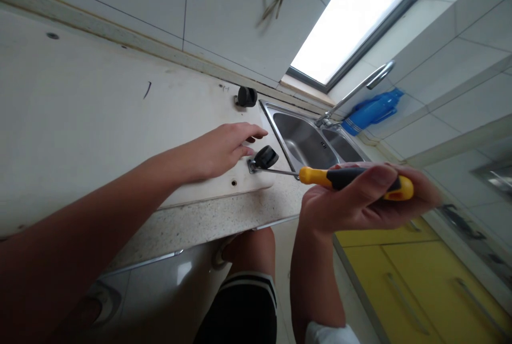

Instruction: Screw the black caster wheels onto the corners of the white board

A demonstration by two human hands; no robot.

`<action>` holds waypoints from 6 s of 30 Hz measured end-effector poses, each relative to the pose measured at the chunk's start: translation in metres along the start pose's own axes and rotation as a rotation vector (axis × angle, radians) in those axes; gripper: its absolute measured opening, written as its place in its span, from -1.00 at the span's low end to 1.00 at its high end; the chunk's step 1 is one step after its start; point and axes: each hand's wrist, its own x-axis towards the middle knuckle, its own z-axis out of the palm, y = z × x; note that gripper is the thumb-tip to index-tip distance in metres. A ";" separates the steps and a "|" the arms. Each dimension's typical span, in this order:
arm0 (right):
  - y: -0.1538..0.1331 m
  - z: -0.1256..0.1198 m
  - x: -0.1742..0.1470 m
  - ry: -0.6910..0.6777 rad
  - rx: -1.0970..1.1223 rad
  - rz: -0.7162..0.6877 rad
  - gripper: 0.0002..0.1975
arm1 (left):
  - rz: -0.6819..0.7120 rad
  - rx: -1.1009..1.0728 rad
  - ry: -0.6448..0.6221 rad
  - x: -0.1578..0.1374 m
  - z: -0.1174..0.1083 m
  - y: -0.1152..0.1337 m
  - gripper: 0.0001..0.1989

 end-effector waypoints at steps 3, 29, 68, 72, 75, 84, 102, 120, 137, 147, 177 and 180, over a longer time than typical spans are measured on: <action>-0.016 0.005 0.006 0.012 0.016 -0.027 -0.60 | 0.044 -0.011 -0.050 -0.001 0.001 0.000 -0.50; -0.069 0.061 0.030 0.569 0.084 -0.359 -0.84 | 0.195 0.016 -0.057 0.002 0.010 -0.008 -0.54; -0.085 -0.028 0.132 -0.678 -0.378 -0.312 -0.59 | 0.147 0.111 -0.020 -0.002 0.012 -0.002 -0.79; -0.082 -0.023 0.135 -0.572 -0.592 -0.405 -0.50 | 0.148 0.122 -0.019 -0.001 0.013 -0.003 -0.81; -0.079 -0.025 0.136 -0.765 -0.443 -0.481 -0.53 | 0.158 0.116 -0.014 -0.001 0.014 -0.004 -0.82; -0.093 -0.026 0.122 -0.666 -0.739 -0.557 -0.41 | 0.159 0.093 -0.012 0.000 0.015 -0.005 -0.80; -0.101 -0.012 0.177 -1.112 -0.933 -0.433 -0.37 | 0.072 0.115 0.005 0.003 0.015 -0.007 -0.65; -0.120 -0.009 0.186 -1.223 -1.047 -0.410 -0.41 | 0.058 0.213 0.017 0.004 0.014 -0.009 -0.72; -0.123 -0.020 0.183 -1.219 -0.825 -0.370 -0.63 | 0.025 0.150 0.007 0.000 0.009 -0.002 -0.77; -0.133 -0.009 0.178 -1.200 -0.839 -0.338 -0.51 | 0.030 0.147 -0.006 -0.002 0.007 0.001 -0.80; 0.057 0.053 0.004 -0.145 -0.377 0.283 -0.45 | 0.108 0.433 0.001 -0.003 0.012 -0.001 -0.79; 0.062 0.064 -0.009 -0.192 -0.375 0.270 -0.44 | 0.101 0.450 -0.007 -0.002 0.012 0.000 -0.81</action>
